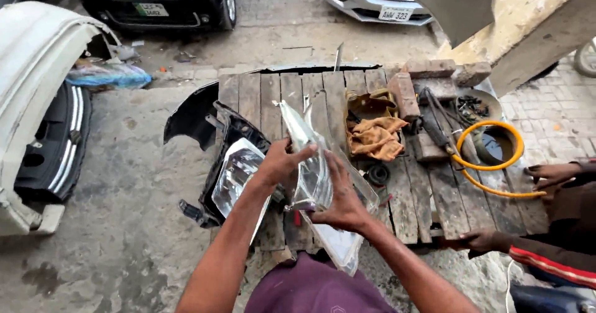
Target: Cleaning the surface of a car headlight lens using a cloth and cleaning agent at a workbench.
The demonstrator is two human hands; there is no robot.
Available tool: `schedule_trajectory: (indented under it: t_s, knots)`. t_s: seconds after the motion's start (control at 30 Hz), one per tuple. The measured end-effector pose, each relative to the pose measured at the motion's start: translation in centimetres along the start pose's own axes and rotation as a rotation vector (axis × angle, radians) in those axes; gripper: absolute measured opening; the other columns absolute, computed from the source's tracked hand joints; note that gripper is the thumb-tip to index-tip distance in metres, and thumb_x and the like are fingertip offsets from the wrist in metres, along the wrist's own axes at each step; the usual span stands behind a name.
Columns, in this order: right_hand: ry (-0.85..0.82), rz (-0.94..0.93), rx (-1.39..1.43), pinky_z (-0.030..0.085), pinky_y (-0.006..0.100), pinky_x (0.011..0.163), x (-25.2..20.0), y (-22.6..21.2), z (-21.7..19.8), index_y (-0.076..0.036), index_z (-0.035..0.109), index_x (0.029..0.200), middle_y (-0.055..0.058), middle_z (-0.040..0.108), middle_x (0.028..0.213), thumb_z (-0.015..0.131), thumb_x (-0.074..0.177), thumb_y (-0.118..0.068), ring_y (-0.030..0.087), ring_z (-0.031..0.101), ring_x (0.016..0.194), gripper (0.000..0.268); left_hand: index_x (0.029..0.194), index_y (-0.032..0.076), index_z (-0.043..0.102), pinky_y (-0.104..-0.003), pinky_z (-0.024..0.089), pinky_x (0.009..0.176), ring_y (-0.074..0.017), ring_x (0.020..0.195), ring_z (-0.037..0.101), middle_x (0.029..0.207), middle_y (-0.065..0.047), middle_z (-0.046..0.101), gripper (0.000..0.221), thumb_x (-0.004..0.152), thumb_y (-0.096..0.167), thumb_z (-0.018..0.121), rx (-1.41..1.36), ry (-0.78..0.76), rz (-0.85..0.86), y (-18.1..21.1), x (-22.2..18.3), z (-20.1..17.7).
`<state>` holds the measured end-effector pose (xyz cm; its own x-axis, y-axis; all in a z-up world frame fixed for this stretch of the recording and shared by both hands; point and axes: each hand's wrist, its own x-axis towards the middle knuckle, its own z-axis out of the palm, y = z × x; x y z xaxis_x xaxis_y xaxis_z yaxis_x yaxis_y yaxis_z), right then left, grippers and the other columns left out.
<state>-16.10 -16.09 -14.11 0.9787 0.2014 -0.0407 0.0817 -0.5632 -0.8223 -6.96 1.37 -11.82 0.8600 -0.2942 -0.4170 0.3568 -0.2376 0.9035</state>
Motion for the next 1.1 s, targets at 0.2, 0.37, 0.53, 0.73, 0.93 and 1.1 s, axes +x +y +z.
schedule_trajectory:
  t_s: [0.2, 0.37, 0.53, 0.73, 0.93, 1.1]
  knots:
    - [0.175, 0.19, 0.78, 0.051, 0.055, 0.105, 0.1, -0.2, -1.0, -0.022, 0.023, 0.165, 0.02, 0.042, 0.156, 0.09, 0.054, -0.018, 0.042, 0.049, 0.137, 0.129, 0.148, -0.008, 0.045, -0.057, 0.06, 0.09, -0.0483, 0.11, 0.068, 0.134, -0.035, 0.058, 0.089, 0.095, 0.063, 0.059, -0.48, -0.101, -0.042, -1.4, 1.1, -1.7]
    - [0.337, 0.622, 1.35, 0.047, 0.056, 0.104, -1.4, 7.3, -1.1, -0.013, 0.051, 0.152, 0.02, 0.059, 0.142, 0.062, 0.084, -0.039, 0.037, 0.062, 0.12, 0.074, 0.135, -0.008, 0.055, -0.048, 0.065, 0.084, -0.035, 0.098, 0.074, 0.116, -0.026, 0.067, 0.053, 0.1, 0.03, 0.068, -0.233, 0.295, -0.146, -16.3, 9.1, -2.1]
    - [0.497, 0.674, 1.384, 0.044, 0.055, 0.109, -3.4, 6.8, -3.2, -0.009, 0.054, 0.148, 0.018, 0.061, 0.138, 0.057, 0.081, -0.053, 0.034, 0.061, 0.118, 0.079, 0.122, 0.001, 0.066, -0.055, 0.055, 0.096, -0.0407, 0.113, 0.068, 0.116, -0.023, 0.071, 0.058, 0.086, 0.045, 0.077, 0.317, 0.373, -0.255, -25.8, 12.1, 1.6]
    - [0.569, 0.711, 1.481, 0.048, 0.051, 0.103, -3.2, 0.1, -6.1, -0.006, 0.059, 0.139, 0.018, 0.065, 0.133, 0.061, 0.08, -0.045, 0.034, 0.064, 0.114, 0.07, 0.145, -0.003, 0.044, -0.054, 0.046, 0.11, -0.0412, 0.134, 0.054, 0.142, -0.028, 0.055, 0.079, 0.085, 0.035, 0.079, 0.122, 0.386, -0.479, -27.5, 12.6, 5.0]
    - [0.535, 0.676, 1.548, 0.058, 0.049, 0.089, -3.2, 0.2, -7.6, -0.004, 0.065, 0.127, 0.018, 0.072, 0.122, 0.067, 0.074, -0.044, 0.035, 0.071, 0.105, 0.067, 0.128, -0.007, 0.058, -0.045, 0.059, 0.084, -0.0333, 0.1, 0.07, 0.112, -0.024, 0.066, 0.046, 0.087, 0.013, 0.061, 0.056, 0.471, -0.54, -26.4, 12.5, 3.8]
    - [-0.031, 0.177, 1.838, 0.043, 0.068, 0.109, -4.1, 8.3, -7.8, 0.0, 0.034, 0.153, 0.032, 0.05, 0.146, 0.09, 0.079, -0.035, 0.056, 0.052, 0.128, 0.099, 0.119, -0.005, 0.064, -0.048, 0.052, 0.077, -0.0396, 0.099, 0.066, 0.113, -0.02, 0.069, 0.051, 0.075, 0.018, 0.057, 0.091, 0.6, -0.52, -18.6, 8.5, 3.1]
